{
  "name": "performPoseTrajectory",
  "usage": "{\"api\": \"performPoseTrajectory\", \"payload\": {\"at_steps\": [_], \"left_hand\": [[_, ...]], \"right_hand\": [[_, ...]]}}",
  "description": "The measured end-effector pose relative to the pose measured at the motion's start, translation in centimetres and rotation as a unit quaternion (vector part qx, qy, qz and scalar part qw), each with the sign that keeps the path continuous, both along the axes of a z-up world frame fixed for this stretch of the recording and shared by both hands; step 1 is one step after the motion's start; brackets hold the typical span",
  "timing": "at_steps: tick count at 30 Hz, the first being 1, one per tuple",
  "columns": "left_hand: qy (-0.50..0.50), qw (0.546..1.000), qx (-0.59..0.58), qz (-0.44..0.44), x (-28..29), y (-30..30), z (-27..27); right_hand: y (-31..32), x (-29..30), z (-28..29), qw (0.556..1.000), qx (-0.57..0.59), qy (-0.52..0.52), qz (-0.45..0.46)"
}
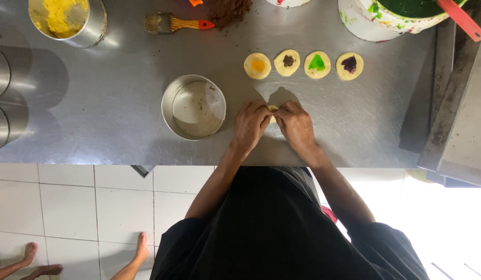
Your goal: Filling small pieces of dough with various colored fillings and rolling them into balls.
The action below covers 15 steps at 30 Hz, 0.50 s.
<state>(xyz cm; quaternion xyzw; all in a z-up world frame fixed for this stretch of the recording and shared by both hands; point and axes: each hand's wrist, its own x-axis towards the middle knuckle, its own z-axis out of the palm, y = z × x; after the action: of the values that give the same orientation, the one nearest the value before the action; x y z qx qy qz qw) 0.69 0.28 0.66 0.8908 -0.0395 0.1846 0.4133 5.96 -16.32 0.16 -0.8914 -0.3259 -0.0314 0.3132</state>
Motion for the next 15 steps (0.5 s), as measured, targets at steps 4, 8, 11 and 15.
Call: {"api": "performPoseTrajectory", "payload": {"at_steps": [4, 8, 11, 15], "left_hand": [[0.09, 0.995, -0.033, -0.02, 0.1, 0.0, -0.4], [0.064, 0.998, 0.009, -0.003, 0.0, -0.2, -1.5], [0.071, 0.997, 0.009, -0.001, 0.1, -0.3, -2.0], [0.117, 0.991, -0.056, 0.03, 0.3, -0.7, -2.0]], "right_hand": [[0.1, 0.1, 0.3, 1.0, -0.009, 0.002, -0.001], [0.3, 0.0, 1.9, 0.999, -0.02, 0.02, -0.025], [0.2, 0.1, 0.9, 0.998, -0.037, 0.03, -0.048], [-0.1, 0.1, -0.6, 0.998, -0.02, 0.042, -0.051]]}}
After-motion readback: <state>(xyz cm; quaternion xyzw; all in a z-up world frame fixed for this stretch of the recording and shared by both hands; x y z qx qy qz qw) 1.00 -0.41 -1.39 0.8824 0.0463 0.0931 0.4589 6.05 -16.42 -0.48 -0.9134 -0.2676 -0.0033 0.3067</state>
